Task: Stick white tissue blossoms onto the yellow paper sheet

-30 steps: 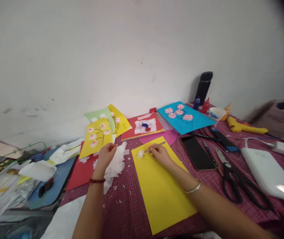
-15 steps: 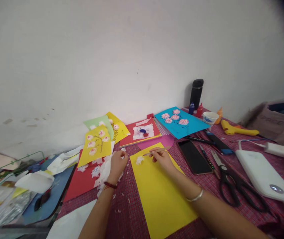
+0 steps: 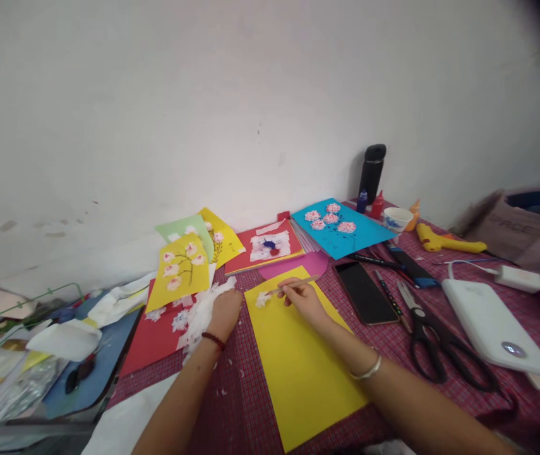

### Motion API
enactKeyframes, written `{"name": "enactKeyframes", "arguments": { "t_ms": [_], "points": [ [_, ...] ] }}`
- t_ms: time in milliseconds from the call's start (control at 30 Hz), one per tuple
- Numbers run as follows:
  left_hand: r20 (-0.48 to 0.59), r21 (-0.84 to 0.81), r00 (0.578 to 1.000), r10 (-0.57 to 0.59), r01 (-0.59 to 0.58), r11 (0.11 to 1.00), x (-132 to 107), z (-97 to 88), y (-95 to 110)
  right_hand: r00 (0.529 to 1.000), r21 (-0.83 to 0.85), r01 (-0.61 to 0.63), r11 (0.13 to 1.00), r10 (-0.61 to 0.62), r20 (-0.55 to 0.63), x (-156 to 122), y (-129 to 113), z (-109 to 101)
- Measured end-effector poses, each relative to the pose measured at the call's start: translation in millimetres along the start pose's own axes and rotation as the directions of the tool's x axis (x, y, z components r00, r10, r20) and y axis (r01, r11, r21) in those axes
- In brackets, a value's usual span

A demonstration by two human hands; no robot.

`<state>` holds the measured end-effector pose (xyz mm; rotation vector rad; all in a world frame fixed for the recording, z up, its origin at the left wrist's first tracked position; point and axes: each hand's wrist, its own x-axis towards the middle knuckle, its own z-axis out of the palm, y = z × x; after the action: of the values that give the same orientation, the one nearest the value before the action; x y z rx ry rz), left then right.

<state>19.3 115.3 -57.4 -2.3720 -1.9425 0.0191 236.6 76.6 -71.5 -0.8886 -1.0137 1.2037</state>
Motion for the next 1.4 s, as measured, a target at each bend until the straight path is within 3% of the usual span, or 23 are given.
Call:
{"name": "enactKeyframes", "arguments": {
  "t_ms": [67, 100, 133, 167, 200, 267, 300, 367, 800, 1067, 1267, 1400],
  "points": [
    [-0.075, -0.145, 0.995, -0.063, 0.051, 0.988, 0, -3.3, -2, 1.0, -0.002, 0.002, 1.0, -0.002, 0.004, 0, -2, 0],
    [-0.111, -0.319, 0.986, -0.121, 0.08, 0.945, -1, -4.8, -1, 1.0, -0.002, 0.003, 1.0, -0.003, 0.01, -1, -3, 1],
    [-0.118, -0.543, 0.974, -0.191, 0.098, 0.834, -4, -5.8, 1, 1.0, 0.0, 0.008, 1.0, -0.008, 0.016, -2, -4, 2],
    [-0.082, -0.763, 0.964, -0.254, 0.104, 0.639, -7, -6.1, 5, 1.0, 0.004, 0.016, 1.0, -0.016, 0.021, -4, -5, 3],
    [-0.011, -0.915, 0.958, -0.287, 0.106, 0.389, -11, -5.8, 11, 0.999, 0.009, 0.027, 1.0, -0.027, 0.03, -5, -6, 5],
    [0.148, -0.989, 0.955, -0.255, 0.144, -0.034, -19, -4.3, 25, 0.997, 0.02, 0.051, 0.999, -0.052, 0.056, -8, -7, 8],
    [0.203, -0.973, 0.953, -0.225, 0.17, -0.158, -23, -3.5, 31, 0.996, 0.021, 0.06, 0.998, -0.062, 0.069, -9, -7, 9],
    [0.254, -0.942, 0.951, -0.176, 0.202, -0.269, -28, -3.0, 42, 0.994, 0.011, 0.071, 0.997, -0.072, 0.085, -11, -6, 10],
    [0.243, -0.884, 0.965, -0.094, 0.18, -0.431, -38, -8.6, 50, 0.989, -0.055, 0.1, 0.993, -0.093, 0.117, -11, 0, 10],
    [0.234, -0.928, 0.972, -0.014, 0.219, -0.301, -39, -9.2, 48, 0.99, -0.031, 0.097, 0.995, -0.093, 0.109, -14, -5, 11],
    [0.247, -0.926, 0.967, -0.067, 0.214, -0.312, -40, -9.9, 54, 0.989, -0.024, 0.083, 0.996, -0.08, 0.122, -14, 0, 11],
    [0.246, -0.906, 0.968, -0.054, 0.21, -0.368, -39, -6.8, 54, 0.991, -0.006, 0.066, 0.998, -0.065, 0.118, -15, -4, 13]
  ]
}}
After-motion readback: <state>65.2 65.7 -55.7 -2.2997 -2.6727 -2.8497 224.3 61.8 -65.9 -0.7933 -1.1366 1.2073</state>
